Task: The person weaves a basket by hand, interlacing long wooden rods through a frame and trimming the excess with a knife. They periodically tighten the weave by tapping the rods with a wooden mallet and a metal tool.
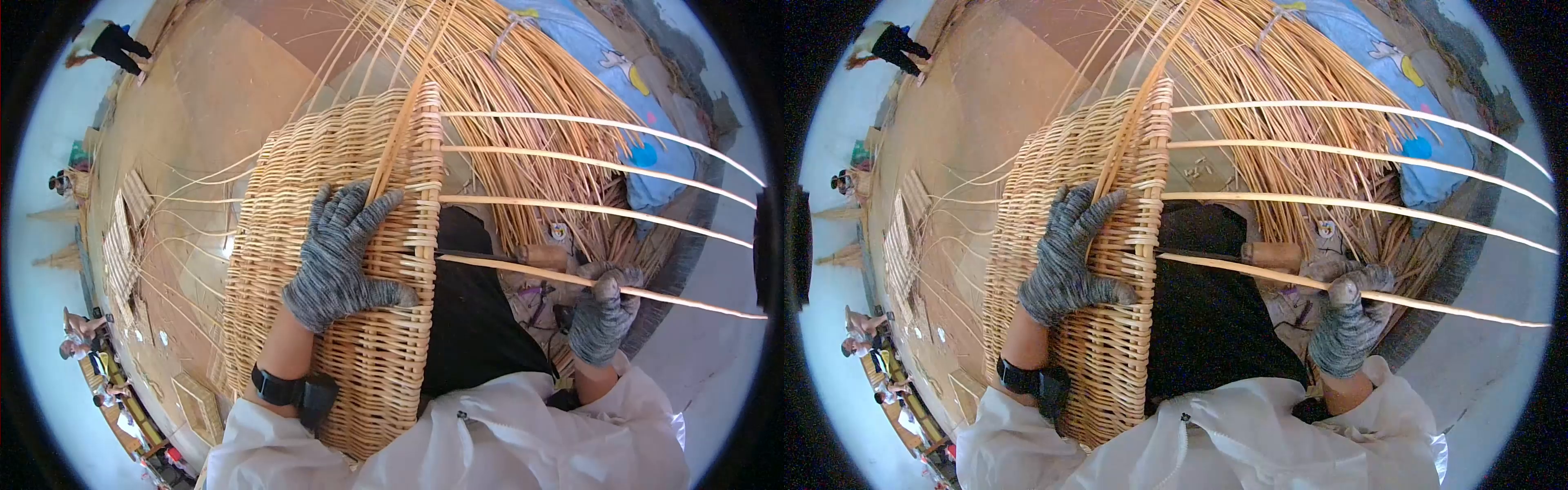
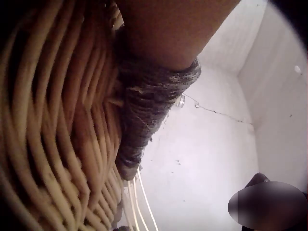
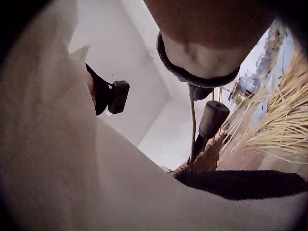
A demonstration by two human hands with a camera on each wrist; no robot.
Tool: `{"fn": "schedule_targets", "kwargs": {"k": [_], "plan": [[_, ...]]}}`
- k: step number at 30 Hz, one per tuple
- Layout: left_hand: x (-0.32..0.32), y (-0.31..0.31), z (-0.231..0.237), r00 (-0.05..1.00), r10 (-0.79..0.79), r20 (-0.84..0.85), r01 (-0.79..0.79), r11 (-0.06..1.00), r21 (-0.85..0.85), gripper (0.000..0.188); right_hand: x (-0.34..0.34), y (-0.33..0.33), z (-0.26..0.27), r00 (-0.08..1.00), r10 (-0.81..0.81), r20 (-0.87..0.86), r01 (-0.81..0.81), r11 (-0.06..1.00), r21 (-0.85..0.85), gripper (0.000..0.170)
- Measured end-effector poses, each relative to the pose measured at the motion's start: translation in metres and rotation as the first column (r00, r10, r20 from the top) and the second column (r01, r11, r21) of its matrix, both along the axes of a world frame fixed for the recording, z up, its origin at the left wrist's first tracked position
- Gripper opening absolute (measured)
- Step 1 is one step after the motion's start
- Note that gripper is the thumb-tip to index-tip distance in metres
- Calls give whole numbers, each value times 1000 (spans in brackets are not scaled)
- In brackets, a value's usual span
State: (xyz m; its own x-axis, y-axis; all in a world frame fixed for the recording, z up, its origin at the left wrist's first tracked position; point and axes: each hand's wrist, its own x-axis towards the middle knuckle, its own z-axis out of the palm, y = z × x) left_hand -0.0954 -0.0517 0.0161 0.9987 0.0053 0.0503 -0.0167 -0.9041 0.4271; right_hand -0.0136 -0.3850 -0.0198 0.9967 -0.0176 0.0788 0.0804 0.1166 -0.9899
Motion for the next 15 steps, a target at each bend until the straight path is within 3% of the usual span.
{"fn": "schedule_targets", "kwargs": {"k": [2, 3, 6, 7, 10, 11, 13, 15], "plan": [[0, -1, 0, 1000, 11, -8, -11, 1000, -1, 108, -1, 8, 1, 999, 34, -36, -33, 998, 50, 21], [0, -1, 0, 1000, 16, -17, -16, 1000, -3, 107, 0, -3, -17, 998, 31, 56, -24, 993, -116, 21], [2, 0, 1, 1000, 6, -12, -6, 1000, -9, 107, -6, -15, -26, 991, 28, 129, -9, 989, -146, 22], [0, 0, 1, 1000, 1, -10, -1, 1000, -15, 107, 0, 2, -5, 985, 9, 170, 7, 996, -92, 23], [-2, -3, 3, 999, 6, -31, -5, 999, 37, 107, 1, 10, 13, 998, -14, -56, 20, 994, 111, 24], [-2, -3, 1, 1000, 3, -22, -3, 1000, 23, 106, 3, 2, -2, 995, -62, 77, 64, 998, -19, 23], [-2, -2, -1, 1000, -1, -7, 2, 1000, 11, 106, 2, -6, -6, 997, -80, 22, 81, 995, -50, 22], [0, 0, -1, 1000, -8, 8, 8, 1000, 11, 105, 1, -10, -11, 998, -66, 19, 63, 989, 133, 19]]}}
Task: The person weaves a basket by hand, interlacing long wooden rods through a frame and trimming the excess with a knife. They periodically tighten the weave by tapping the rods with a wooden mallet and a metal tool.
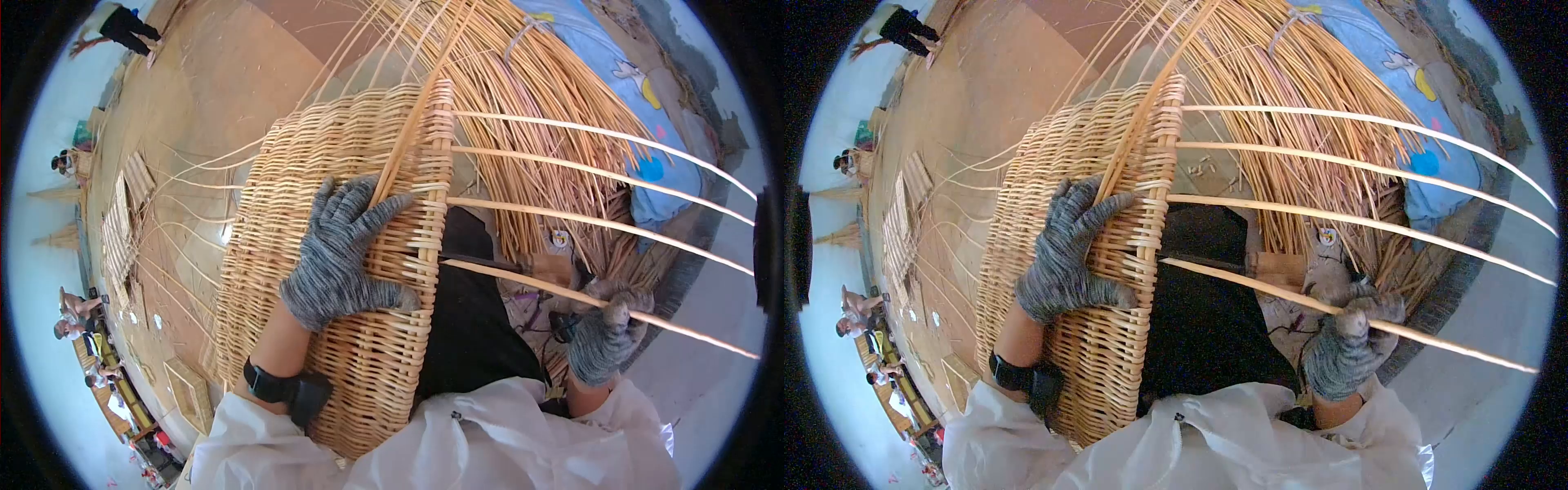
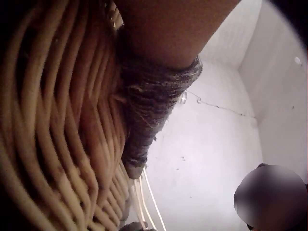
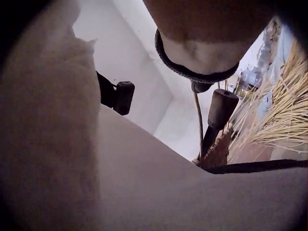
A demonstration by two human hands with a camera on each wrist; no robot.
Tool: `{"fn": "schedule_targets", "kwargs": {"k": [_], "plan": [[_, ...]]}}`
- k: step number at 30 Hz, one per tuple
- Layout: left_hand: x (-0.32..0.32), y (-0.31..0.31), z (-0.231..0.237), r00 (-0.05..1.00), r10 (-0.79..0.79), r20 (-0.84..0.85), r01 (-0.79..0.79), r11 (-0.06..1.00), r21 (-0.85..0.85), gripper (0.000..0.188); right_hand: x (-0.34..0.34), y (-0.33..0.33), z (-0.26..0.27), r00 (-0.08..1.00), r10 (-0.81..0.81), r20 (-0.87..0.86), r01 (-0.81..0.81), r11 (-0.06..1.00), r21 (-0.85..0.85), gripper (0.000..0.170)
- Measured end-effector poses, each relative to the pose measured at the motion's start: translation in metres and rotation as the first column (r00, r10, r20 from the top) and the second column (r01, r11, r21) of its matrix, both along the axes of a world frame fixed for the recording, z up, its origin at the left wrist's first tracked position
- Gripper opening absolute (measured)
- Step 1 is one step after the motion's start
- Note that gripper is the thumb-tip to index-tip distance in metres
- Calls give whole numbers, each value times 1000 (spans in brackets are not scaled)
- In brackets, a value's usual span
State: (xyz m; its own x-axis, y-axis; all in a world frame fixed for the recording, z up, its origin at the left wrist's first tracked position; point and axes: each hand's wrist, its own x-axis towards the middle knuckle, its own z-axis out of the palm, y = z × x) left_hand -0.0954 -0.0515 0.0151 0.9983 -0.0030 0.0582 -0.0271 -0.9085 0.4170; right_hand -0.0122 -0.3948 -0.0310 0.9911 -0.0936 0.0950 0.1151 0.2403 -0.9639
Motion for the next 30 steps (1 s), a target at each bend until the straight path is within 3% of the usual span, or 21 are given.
{"fn": "schedule_targets", "kwargs": {"k": [1, 5, 9, 14, 17, 18, 22, 26, 29, 30], "plan": [[0, 0, 1, 1000, 1, 4, -1, 1000, 2, 105, 0, 1, 0, 1000, 8, 5, -8, 996, 91, 18], [-2, -3, 2, 1000, 10, 2, -10, 1000, -14, 105, -10, 13, 3, 998, 28, 53, -25, 998, -64, 20], [-1, -2, 2, 1000, 6, 4, -6, 1000, -15, 105, -21, 24, -2, 999, 31, -24, -35, 984, -177, 25], [-2, -1, 4, 998, 4, -70, -3, 1000, 13, 110, 6, 24, 26, 897, 425, 120, -383, 884, -268, 29], [-3, -1, 13, 994, -25, -108, 27, 1000, 13, 111, 54, 24, 48, 574, 770, 277, -419, 567, -709, 28], [-4, 0, 16, 989, -42, -139, 43, 999, 3, 111, 63, 29, 49, 500, 835, 231, -584, 522, -621, 26], [-2, 5, 22, 982, -94, -164, 93, 996, -15, 111, 89, 59, 49, 250, 930, 268, -743, 362, -563, 14], [4, 14, 19, 978, -101, -185, 93, 994, -48, 113, 106, 72, 33, 96, 940, 328, -813, 265, -519, 16], [7, 15, 17, 979, -83, -185, 67, 994, -89, 111, 120, 79, 30, -108, 956, 274, -814, 73, -576, 20], [8, 15, 17, 978, -76, -194, 55, 992, -112, 109, 126, 83, 33, -241, 941, 239, -725, -10, -689, 25]]}}
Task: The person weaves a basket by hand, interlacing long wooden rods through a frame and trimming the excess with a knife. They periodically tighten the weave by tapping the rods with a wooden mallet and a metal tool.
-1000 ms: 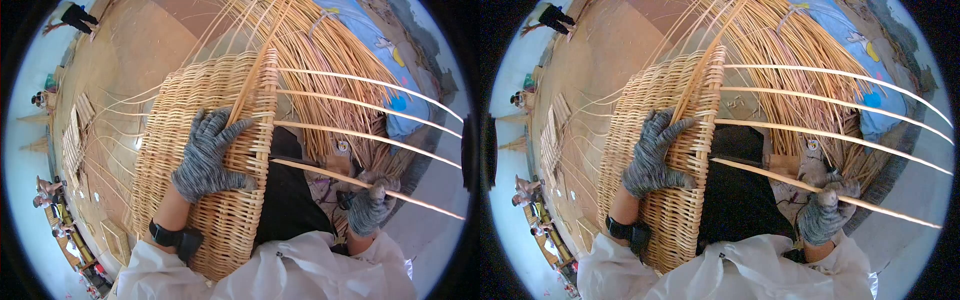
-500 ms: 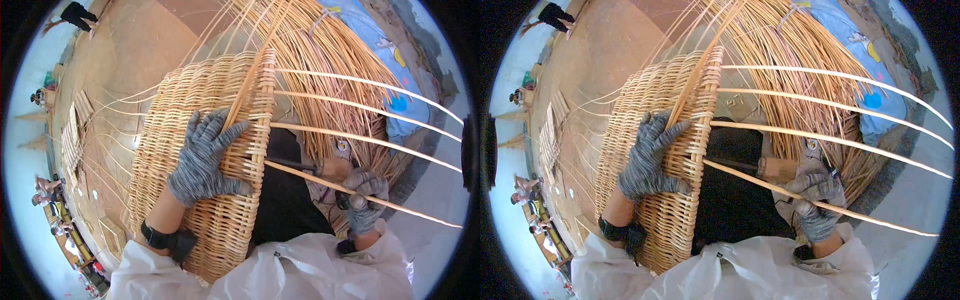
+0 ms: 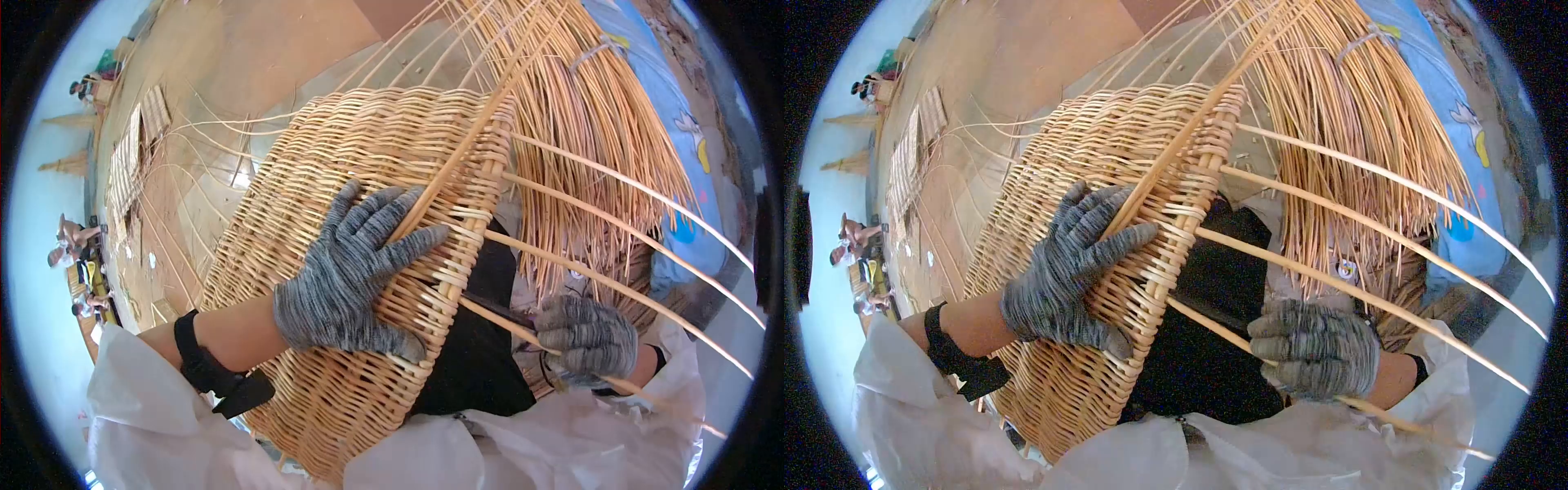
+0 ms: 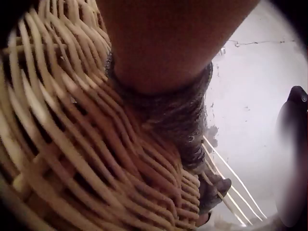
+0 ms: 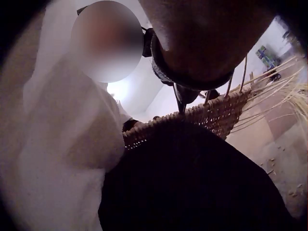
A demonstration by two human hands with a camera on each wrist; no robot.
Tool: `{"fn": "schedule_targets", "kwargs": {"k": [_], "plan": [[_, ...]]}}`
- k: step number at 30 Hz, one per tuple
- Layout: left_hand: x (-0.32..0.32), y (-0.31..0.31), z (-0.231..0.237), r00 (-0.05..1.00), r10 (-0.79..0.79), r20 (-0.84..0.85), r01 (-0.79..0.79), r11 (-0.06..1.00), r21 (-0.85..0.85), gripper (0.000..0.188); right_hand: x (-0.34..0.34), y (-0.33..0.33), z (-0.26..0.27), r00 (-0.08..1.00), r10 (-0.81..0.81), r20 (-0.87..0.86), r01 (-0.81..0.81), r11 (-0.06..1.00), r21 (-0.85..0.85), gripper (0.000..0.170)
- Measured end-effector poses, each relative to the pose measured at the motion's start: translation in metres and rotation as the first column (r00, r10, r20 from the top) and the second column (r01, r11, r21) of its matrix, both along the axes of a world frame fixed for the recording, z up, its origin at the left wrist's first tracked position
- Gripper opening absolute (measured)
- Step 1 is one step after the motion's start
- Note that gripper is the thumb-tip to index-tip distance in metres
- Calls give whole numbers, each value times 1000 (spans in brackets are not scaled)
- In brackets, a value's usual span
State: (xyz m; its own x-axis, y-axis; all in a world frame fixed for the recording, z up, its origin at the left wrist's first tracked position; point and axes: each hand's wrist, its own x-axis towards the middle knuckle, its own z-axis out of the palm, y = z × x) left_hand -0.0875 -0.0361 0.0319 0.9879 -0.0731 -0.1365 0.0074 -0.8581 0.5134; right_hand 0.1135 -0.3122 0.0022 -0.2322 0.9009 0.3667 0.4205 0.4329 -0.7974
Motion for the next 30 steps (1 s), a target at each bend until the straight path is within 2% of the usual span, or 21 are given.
{"fn": "schedule_targets", "kwargs": {"k": [3, 6, 9, 10, 13, 14, 17, 21, 22, 25, 26, 27, 28, 29, 30], "plan": [[2, 0, -3, 999, 14, -36, -14, 1000, 8, 108, 3, 3, -2, 1000, 10, 18, -10, 1000, -1, 24], [4, 1, -5, 999, 27, -22, -26, 1000, 8, 108, -3, 7, -3, 991, -96, 92, 89, 993, 75, 21], [7, 0, -5, 1000, 27, -2, -27, 999, 19, 106, -11, 9, -12, 983, -161, 87, 145, 974, 174, 15], [-1, -14, 3, 1000, 24, 16, -25, 999, 26, 105, -23, -1, 0, 977, -214, 18, 208, 961, 181, 13], [-7, -15, 1, 997, 25, 76, -29, 998, 52, 104, -33, -6, -9, 946, -293, -139, 311, 943, 123, 14], [-7, -16, 1, 995, 26, 101, -32, 998, 59, 104, -37, -11, -3, 926, -337, -170, 351, 935, 59, 16], [-11, -18, -6, 990, 28, 136, -41, 995, 87, 103, -50, -13, 7, 822, -473, -317, 482, 874, -54, 17], [-16, -20, -6, 981, 44, 187, -59, 996, 73, 101, -65, -5, 59, 794, -606, -60, 577, 780, -241, 13], [-17, -21, -6, 981, 51, 189, -65, 995, 71, 101, -63, 1, 66, 812, -579, 74, 583, 799, -147, 13], [-20, -23, -7, 978, 59, 199, -76, 994, 81, 101, -60, 26, 97, 787, -533, 311, 596, 786, -162, 16], [-20, -24, -6, 978, 64, 198, -81, 994, 77, 101, -56, 31, 99, 833, -509, 217, 547, 819, -175, 18], [-19, -22, -6, 978, 68, 196, -85, 993, 78, 101, -54, 27, 96, 826, -507, 247, 553, 815, -174, 21], [-20, -20, -10, 972, 114, 203, -128, 990, 56, 87, -51, 18, 89, 818, -505, 275, 558, 812, -172, 24], [-18, -16, -15, 967, 151, 203, -161, 987, 30, 81, -52, 11, 84, 812, -501, 301, 562, 809, -171, 27], [-15, -12, -21, 961, 190, 200, -195, 981, 5, 75, -62, 6, 83, 783, -502, 366, 619, 686, -383, 33]]}}
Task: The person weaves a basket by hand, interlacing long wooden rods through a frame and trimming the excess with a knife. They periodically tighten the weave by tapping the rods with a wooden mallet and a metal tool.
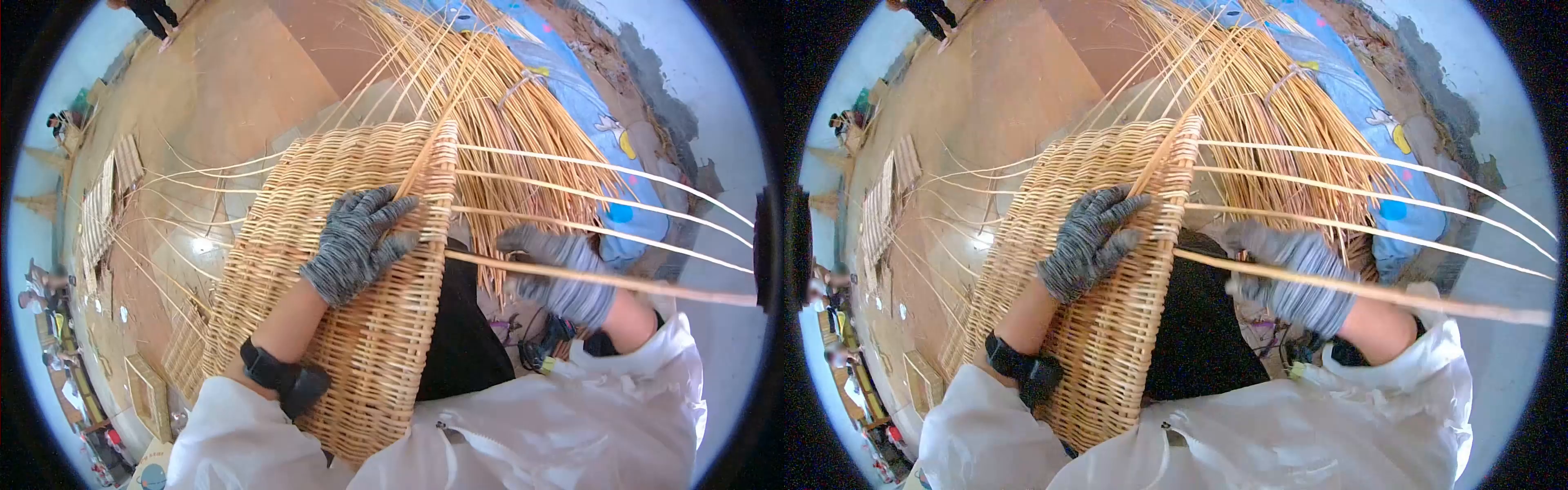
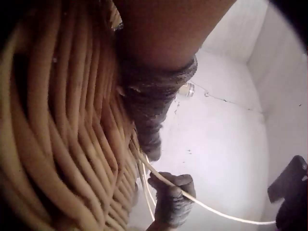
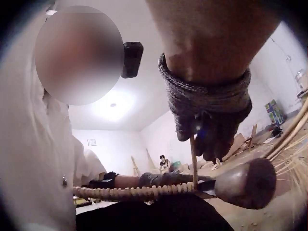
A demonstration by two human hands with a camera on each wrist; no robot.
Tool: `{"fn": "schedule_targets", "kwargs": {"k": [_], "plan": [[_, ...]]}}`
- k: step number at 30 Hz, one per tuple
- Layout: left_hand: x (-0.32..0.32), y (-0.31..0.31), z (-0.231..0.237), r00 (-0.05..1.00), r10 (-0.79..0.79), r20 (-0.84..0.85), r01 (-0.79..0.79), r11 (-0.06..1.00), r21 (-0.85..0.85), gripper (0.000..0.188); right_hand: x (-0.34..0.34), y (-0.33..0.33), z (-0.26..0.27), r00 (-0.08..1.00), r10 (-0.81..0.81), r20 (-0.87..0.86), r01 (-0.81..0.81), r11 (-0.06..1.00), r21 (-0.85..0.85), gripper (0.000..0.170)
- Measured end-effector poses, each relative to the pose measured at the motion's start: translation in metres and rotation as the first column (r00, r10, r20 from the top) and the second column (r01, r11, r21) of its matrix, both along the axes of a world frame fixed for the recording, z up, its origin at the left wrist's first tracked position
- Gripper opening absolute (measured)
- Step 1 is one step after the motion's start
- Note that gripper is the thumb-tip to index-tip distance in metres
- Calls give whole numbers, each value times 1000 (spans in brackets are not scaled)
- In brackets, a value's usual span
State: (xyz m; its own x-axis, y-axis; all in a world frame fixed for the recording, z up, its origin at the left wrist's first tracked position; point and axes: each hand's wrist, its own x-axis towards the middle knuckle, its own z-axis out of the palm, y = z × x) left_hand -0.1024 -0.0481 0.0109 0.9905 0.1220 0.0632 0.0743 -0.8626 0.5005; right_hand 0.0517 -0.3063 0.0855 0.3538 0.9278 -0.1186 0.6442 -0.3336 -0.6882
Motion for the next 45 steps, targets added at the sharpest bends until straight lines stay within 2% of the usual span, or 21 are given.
{"fn": "schedule_targets", "kwargs": {"k": [1, 3, 6, 7, 10, 12, 13, 17, 19, 21, 23, 25, 26, 28, 33, 34, 35, 37, 41, 43, 45], "plan": [[2, 1, -3, 999, 32, -6, -32, 999, -28, 69, -6, 1, -6, 942, 134, 306, -124, 991, -52, 34], [7, -7, 2, 996, 82, -22, -81, 996, 42, 57, -19, 15, -24, 873, 231, 430, -45, 915, -400, 39], [6, -8, 6, 995, 77, -63, -75, 997, 27, 59, 14, 11, -56, 953, 304, -8, -292, 907, -302, 32], [4, -8, 8, 992, 82, -95, -80, 997, 21, 60, 20, 6, -68, 924, 254, -285, -334, 900, -282, 31], [7, -7, 13, 986, 79, -149, -81, 997, -7, 64, 35, 12, -70, 561, -35, -827, -449, 827, -340, 33], [7, -7, 15, 989, 58, -135, -63, 997, -36, 65, 28, 2, -63, 883, 267, -386, -400, 859, -320, 33], [6, -5, 16, 991, 61, -121, -67, 997, -48, 66, 24, 1, -57, 919, 385, -83, -391, 870, -301, 33], [-5, -9, 17, 998, 27, -60, -27, 1000, 2, 66, 9, -31, -35, 895, 442, 57, -352, 779, -519, 28], [-11, 9, 3, 994, 106, 20, -106, 994, -42, 63, 13, -70, -22, 955, 292, -43, -267, 791, -551, 29], [-2, 13, -1, 982, 189, 0, -189, 980, -66, 58, 16, -105, -13, 972, -69, -225, -49, 877, -479, 30], [2, 13, 3, 977, 207, 52, -189, 952, -240, 36, 11, -128, -22, 767, -431, -476, 260, 886, -383, 32], [0, 14, -2, 969, 203, 141, -155, 943, -294, 33, 4, -134, -36, 537, -539, -649, 463, 831, -308, 34], [1, 12, -3, 961, 179, 210, -102, 937, -335, 33, 0, -129, -42, 458, -540, -706, 519, 808, -281, 35], [-5, 3, 8, 972, 163, 167, -94, 927, -362, 32, -9, -112, -47, 449, -461, -766, 511, 835, -203, 37], [-50, 0, 53, 996, 47, -77, -87, 732, -676, 49, -50, -82, -36, 754, -12, -657, 132, 982, 133, 36], [-59, -2, 51, 992, -73, -107, 27, 924, -382, 91, -59, -79, -34, 794, 81, -602, 42, 981, 188, 37], [-59, -5, 52, 985, -145, -95, 119, 964, -238, 98, -67, -77, -32, 824, 173, -540, -51, 971, 233, 38], [-58, -15, 47, 958, -268, -98, 275, 959, 67, 113, -77, -74, -31, 752, 53, -657, -34, 999, 41, 50], [-58, -11, 42, 952, -259, -166, 273, 960, 69, 117, -92, -69, -36, 798, -119, -591, 144, 990, -5, 56], [-63, -15, 41, 959, -237, -157, 249, 967, 60, 116, -90, -72, -25, 811, -118, -573, 58, 991, -122, 53], [-66, -16, 38, 966, -218, -142, 226, 973, 48, 115, -94, -71, -32, 749, -129, -650, 153, 988, -21, 52]]}}
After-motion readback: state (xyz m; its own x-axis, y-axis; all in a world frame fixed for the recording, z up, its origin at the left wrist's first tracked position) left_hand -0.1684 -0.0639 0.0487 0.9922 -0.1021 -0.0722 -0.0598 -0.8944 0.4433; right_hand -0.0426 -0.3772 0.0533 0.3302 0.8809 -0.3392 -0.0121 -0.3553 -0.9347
